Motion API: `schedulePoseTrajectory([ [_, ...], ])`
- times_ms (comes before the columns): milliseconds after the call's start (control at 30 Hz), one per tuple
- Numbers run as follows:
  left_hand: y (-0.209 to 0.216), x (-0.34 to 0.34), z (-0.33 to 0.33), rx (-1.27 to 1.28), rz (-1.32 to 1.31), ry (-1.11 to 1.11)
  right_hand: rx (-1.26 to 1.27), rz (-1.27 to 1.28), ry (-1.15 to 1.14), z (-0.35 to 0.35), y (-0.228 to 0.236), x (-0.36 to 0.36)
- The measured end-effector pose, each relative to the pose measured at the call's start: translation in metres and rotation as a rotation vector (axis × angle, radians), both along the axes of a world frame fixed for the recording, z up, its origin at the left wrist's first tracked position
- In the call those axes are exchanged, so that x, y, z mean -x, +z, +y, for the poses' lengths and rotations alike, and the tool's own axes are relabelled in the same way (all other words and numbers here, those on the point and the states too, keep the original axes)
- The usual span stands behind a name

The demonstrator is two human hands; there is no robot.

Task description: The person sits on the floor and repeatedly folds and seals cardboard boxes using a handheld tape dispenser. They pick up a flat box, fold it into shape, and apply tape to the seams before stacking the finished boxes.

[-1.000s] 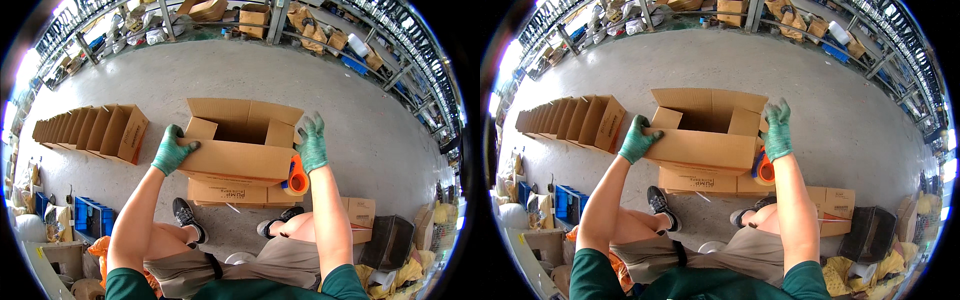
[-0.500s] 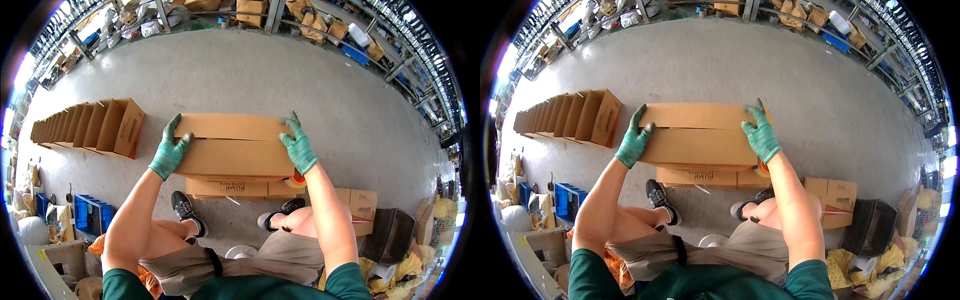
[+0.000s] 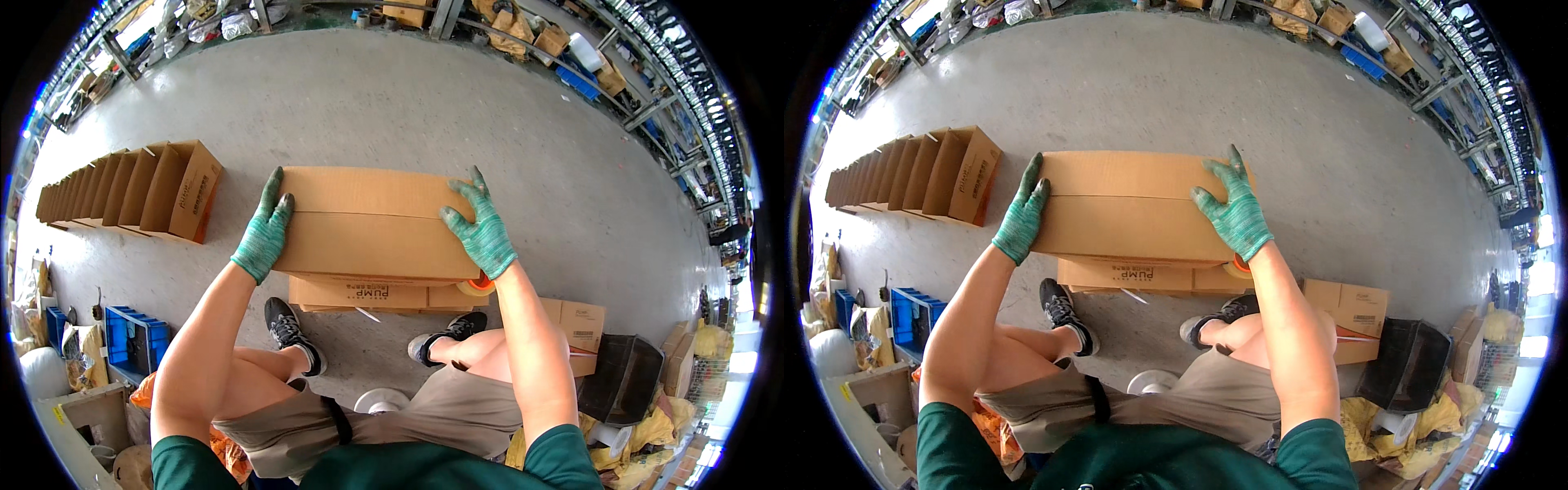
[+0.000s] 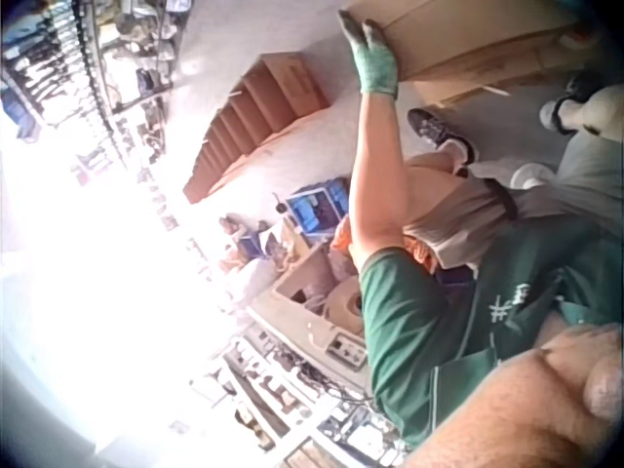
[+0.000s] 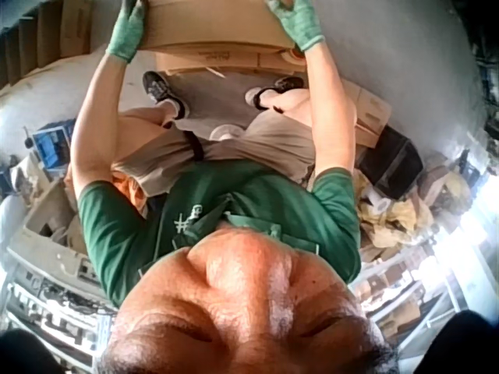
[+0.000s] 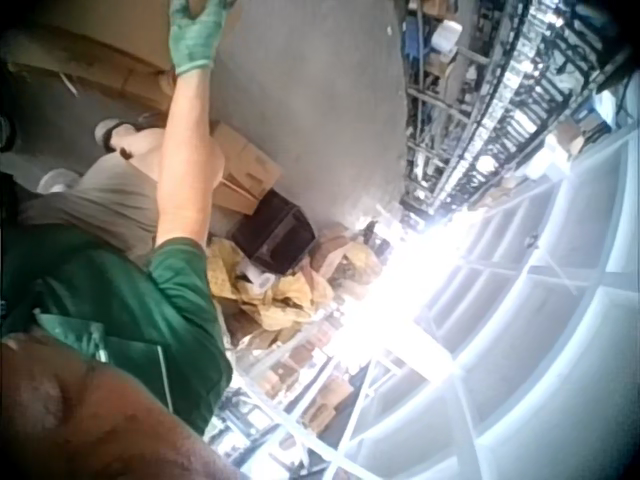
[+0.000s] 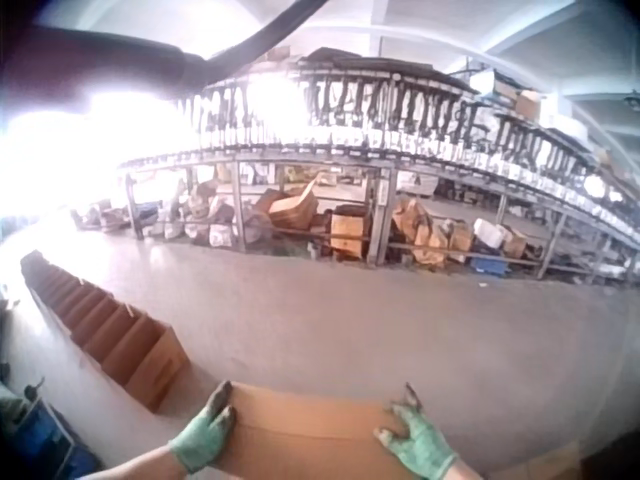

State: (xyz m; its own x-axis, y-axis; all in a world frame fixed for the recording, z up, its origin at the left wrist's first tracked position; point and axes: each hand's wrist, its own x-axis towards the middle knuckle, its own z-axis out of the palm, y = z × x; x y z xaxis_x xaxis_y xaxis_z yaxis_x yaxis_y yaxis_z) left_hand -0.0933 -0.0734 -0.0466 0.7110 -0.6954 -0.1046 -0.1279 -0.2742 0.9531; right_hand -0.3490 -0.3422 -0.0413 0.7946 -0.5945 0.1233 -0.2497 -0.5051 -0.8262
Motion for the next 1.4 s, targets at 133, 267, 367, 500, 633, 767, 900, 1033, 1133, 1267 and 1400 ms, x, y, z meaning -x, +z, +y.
schedulePoseTrajectory([
  [133, -0.004, -0.002, -0.001, 0.027, -0.003, -0.006, 0.097, 0.031, 0.011, -0.002, -0.003, 0.001],
  [267, -0.003, 0.003, -0.004, -0.054, -0.086, -0.012, 0.125, 0.054, -0.011, 0.002, -0.007, 0.002],
  [367, -0.003, -0.001, -0.003, -0.039, -0.074, -0.041, -0.014, -0.044, -0.098, -0.014, -0.020, 0.012],
  [500, -0.015, -0.007, 0.001, -0.006, -0.055, -0.012, -0.212, 0.483, -0.199, -0.061, -0.047, 0.038],
  [633, -0.014, -0.007, 0.003, -0.041, -0.035, 0.001, 0.161, 0.963, -0.026, -0.031, -0.122, 0.062],
  [767, -0.012, -0.004, -0.005, -0.025, -0.064, -0.026, -0.283, 0.329, -0.465, -0.035, -0.192, 0.074],
  [900, -0.011, -0.007, -0.001, -0.052, -0.077, -0.016, -0.181, 0.454, -0.240, -0.087, -0.135, 0.067],
  [1033, -0.006, 0.001, 0.001, -0.083, -0.089, 0.023, -0.212, -0.411, -0.282, -0.081, 0.009, 0.035],
  [1133, -0.011, -0.004, -0.001, -0.102, -0.121, 0.009, -0.288, -0.519, -0.042, -0.055, 0.076, 0.004],
  [1267, -0.009, -0.001, -0.001, -0.099, -0.135, 0.011, -0.448, -0.226, 0.300, -0.030, 0.097, -0.026],
  [1400, 0.003, 0.007, -0.005, -0.097, -0.127, -0.006, -0.551, -0.043, 0.351, -0.024, 0.086, -0.037],
])
